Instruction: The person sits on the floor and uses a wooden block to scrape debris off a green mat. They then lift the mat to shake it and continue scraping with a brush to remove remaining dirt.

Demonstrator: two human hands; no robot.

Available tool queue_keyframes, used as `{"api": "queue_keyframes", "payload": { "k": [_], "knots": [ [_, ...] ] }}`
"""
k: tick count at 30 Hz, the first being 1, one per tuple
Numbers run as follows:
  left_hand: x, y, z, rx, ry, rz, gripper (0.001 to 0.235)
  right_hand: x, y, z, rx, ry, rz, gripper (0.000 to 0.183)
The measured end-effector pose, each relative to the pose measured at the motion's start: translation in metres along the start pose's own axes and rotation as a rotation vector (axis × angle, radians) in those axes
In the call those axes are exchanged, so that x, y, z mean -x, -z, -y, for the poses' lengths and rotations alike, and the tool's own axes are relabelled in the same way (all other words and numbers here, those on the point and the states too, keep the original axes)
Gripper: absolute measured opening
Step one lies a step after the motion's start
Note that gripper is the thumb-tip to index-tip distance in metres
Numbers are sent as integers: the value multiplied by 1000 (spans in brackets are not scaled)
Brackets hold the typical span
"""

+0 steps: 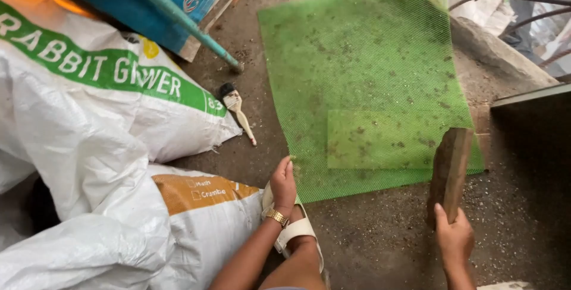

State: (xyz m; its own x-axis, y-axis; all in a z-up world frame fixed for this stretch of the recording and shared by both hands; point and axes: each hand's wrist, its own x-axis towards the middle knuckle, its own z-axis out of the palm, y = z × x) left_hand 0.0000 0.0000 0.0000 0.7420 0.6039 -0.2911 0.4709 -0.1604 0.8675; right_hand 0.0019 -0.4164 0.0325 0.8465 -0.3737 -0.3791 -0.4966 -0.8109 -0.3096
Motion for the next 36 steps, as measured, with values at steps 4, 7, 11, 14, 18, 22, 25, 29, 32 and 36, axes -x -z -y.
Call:
{"api": "queue_keyframes", "payload": {
  "k": [4,7,11,14,18,22,25,29,32,36],
  "knots": [
    [-15,-18,-48,55,-70,109,32,-7,14,2,-55,84,-170,38],
    [-31,-28,-36,67,28,230,37,-11,26,10,8,93,-192,40],
    [-29,-23,0,-67,170,305,70,-30,28,1,122,116,-227,45],
    [14,-12,-5,-97,286,308,66,-32,31,-19,154,181,-388,45],
    [21,-24,-13,17,282,318,45,-9,51,30,14,174,-340,38],
    [0,-38,-8,-10,96,270,32,16,61,102,-48,84,-57,32],
    [-1,-32,-10,13,129,238,24,18,52,111,-74,60,-44,35],
    [15,-20,-58,129,-98,267,25,15,40,103,-119,69,-35,36],
    [13,-19,-84,180,-281,233,19,16,35,93,-104,51,-39,37],
    [0,-29,-11,-49,61,138,22,9,34,89,-34,36,-44,40]
  ]
}}
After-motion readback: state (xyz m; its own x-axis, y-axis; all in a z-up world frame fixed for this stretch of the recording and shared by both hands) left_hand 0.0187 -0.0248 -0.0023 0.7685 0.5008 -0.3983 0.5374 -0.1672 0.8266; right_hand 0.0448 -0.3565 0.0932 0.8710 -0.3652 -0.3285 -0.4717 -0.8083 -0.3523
